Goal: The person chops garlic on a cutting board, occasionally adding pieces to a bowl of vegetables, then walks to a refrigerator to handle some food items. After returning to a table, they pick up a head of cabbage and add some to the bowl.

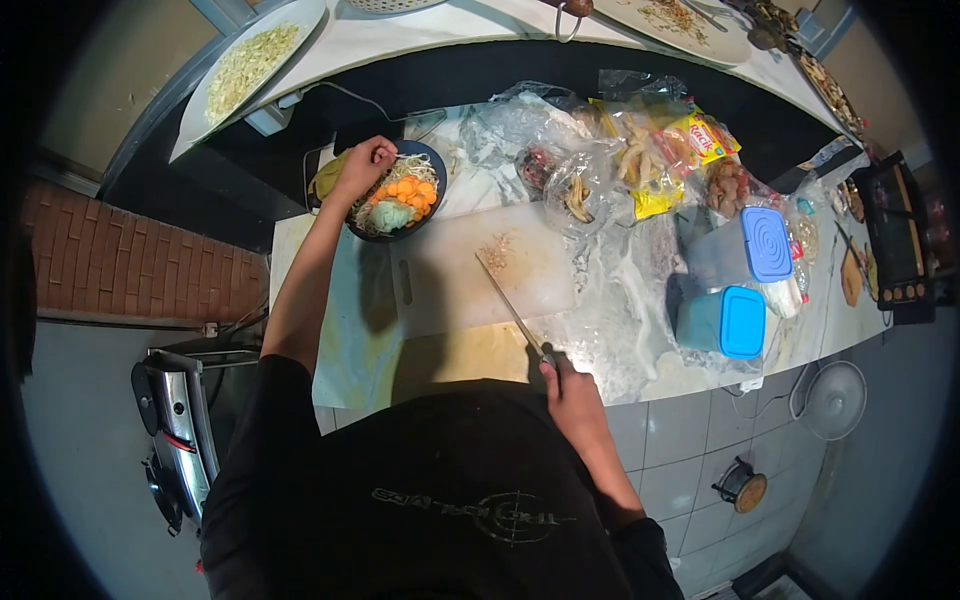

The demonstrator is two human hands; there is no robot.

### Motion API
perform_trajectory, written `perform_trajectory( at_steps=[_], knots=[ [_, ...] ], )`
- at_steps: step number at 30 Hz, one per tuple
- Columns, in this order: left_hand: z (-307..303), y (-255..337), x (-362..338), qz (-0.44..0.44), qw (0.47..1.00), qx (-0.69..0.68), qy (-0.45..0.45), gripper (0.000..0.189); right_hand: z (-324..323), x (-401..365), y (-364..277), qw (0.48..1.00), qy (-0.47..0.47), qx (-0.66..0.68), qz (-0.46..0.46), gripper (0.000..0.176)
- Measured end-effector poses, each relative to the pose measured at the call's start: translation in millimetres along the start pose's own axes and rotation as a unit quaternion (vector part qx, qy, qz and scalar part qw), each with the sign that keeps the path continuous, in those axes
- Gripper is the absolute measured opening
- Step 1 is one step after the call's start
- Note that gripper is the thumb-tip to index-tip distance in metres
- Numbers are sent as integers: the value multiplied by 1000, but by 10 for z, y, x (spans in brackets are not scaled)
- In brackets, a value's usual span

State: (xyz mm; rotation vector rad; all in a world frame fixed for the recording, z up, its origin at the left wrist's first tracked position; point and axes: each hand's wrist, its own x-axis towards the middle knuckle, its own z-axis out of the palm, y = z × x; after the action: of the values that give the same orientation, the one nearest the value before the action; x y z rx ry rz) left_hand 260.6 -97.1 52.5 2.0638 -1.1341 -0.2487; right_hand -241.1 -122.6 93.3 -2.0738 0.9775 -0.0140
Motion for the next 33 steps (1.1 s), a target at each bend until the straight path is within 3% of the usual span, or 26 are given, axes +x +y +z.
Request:
perform_trajectory(
  at_steps=[7, 10, 12, 15, 22, 24, 30, 33],
  knots=[
    [14, -157, -25, -37, 991, -131, -9, 8, -5, 11, -4, 1000, -3, -8, 1, 32],
    [2, -216, -28, -41, 967, -253, -7, 12, 4, 9, 2, 1000, 0, 1, 0, 32],
    [-30, -230, -39, -132, 922, -364, -28, 14, -3, 7, -10, 1000, -1, 1, 1, 32],
    [-34, -264, -48, -151, 907, -392, -27, 14, -13, 9, -25, 1000, -4, -2, 5, 33],
    [-24, -269, -50, -161, 902, -400, -14, 13, -7, 6, -17, 1000, -7, -1, 9, 32],
    [-45, -280, -43, -140, 929, -344, 0, 12, -13, 7, -16, 1000, -8, -2, 12, 32],
    [-272, -123, -302, -91, 935, -342, 29, 11, 11, 2, 19, 999, 24, 29, -2, 33],
    [-397, 153, -642, -76, 975, -209, 14, 11, 27, 6, 20, 999, 23, 33, -2, 32]
  ],
)
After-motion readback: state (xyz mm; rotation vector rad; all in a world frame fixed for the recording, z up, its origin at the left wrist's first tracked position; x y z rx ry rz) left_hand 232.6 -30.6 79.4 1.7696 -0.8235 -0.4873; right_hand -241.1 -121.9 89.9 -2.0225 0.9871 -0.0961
